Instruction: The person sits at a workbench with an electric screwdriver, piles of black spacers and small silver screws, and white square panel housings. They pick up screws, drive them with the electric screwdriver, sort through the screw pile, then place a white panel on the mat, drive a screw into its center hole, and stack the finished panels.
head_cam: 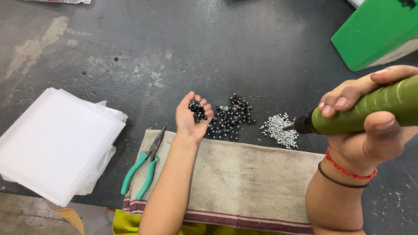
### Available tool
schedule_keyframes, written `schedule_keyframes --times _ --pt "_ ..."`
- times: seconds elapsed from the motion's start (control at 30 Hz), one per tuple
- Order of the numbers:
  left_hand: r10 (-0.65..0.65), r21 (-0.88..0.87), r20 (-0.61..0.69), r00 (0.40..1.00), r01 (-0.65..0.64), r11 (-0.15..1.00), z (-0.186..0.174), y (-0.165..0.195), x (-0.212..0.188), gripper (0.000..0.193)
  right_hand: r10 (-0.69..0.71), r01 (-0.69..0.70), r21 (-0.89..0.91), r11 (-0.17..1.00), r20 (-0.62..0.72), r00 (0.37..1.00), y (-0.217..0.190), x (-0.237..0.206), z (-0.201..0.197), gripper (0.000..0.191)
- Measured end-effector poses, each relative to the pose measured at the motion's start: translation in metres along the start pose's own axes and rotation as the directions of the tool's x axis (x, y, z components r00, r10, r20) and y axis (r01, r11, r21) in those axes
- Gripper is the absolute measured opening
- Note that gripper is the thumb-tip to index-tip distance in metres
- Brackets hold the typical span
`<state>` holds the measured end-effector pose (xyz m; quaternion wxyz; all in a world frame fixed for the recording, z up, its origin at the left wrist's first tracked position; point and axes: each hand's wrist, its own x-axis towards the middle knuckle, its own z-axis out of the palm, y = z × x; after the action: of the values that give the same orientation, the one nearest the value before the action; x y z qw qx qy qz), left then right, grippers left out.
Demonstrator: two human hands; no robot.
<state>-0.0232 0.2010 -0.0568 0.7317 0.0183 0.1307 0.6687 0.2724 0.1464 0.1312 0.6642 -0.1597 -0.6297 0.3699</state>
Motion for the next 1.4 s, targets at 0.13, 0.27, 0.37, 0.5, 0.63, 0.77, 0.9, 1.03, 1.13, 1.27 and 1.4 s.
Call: schedule_keyframes --times 0.13,0.27,0.37,0.5,0.63,0.77,0.9,1.03,1.13,1.27,1.4 --pt "0.015 -0.046 -0.176 0.984 -0.024 0.999 0.007 0.004 -0.006 0.023 0.006 -0.006 0.008 1.000 0.010 1.000 0.001 0.001 -0.001 0.053" --pt "-0.052 -0.016 -0.020 0.998 0.051 0.999 0.027 0.006 -0.015 0.045 0.001 -0.001 -0.005 1.000 -0.001 1.000 0.001 0.001 0.001 0.053" --pt "-0.074 0.022 0.073 0.995 0.073 0.997 0.037 0.006 -0.023 0.060 -0.001 0.001 -0.010 1.000 -0.004 1.000 0.000 0.002 0.002 0.053" --pt "-0.040 0.215 0.074 0.996 0.023 0.976 0.045 0.003 -0.027 0.061 -0.005 0.005 -0.014 1.000 0.002 1.000 -0.001 0.003 0.003 0.053" --pt "-0.032 0.300 0.018 0.999 0.025 0.954 0.050 0.000 -0.029 0.047 0.002 -0.002 -0.013 1.000 0.007 1.000 -0.001 0.003 0.002 0.053" --pt "-0.084 0.292 0.056 0.995 0.064 0.954 0.053 -0.001 -0.030 0.039 0.004 -0.004 -0.003 1.000 0.016 1.000 0.000 0.003 0.000 0.053" --pt "-0.087 0.327 0.062 0.994 0.062 0.943 0.052 -0.001 -0.030 0.042 0.009 -0.009 0.004 1.000 0.022 1.000 0.000 0.003 -0.002 0.052" --pt "-0.022 0.405 0.083 0.996 -0.013 0.914 0.050 0.002 -0.028 0.048 0.007 -0.007 -0.012 1.000 0.031 1.000 0.000 0.005 -0.001 0.052" --pt "-0.014 0.382 0.133 0.991 -0.039 0.923 0.048 0.004 -0.027 0.049 0.005 -0.004 -0.014 1.000 0.034 0.999 -0.001 0.005 0.000 0.051" --pt "0.014 0.400 0.186 0.982 -0.089 0.912 0.043 0.007 -0.028 0.049 0.003 -0.003 -0.010 1.000 0.023 1.000 -0.001 0.004 0.002 0.051" --pt "0.110 0.662 0.175 0.978 -0.200 0.722 0.041 0.006 -0.024 0.051 0.003 -0.003 -0.016 1.000 0.012 1.000 -0.002 0.003 0.003 0.050"
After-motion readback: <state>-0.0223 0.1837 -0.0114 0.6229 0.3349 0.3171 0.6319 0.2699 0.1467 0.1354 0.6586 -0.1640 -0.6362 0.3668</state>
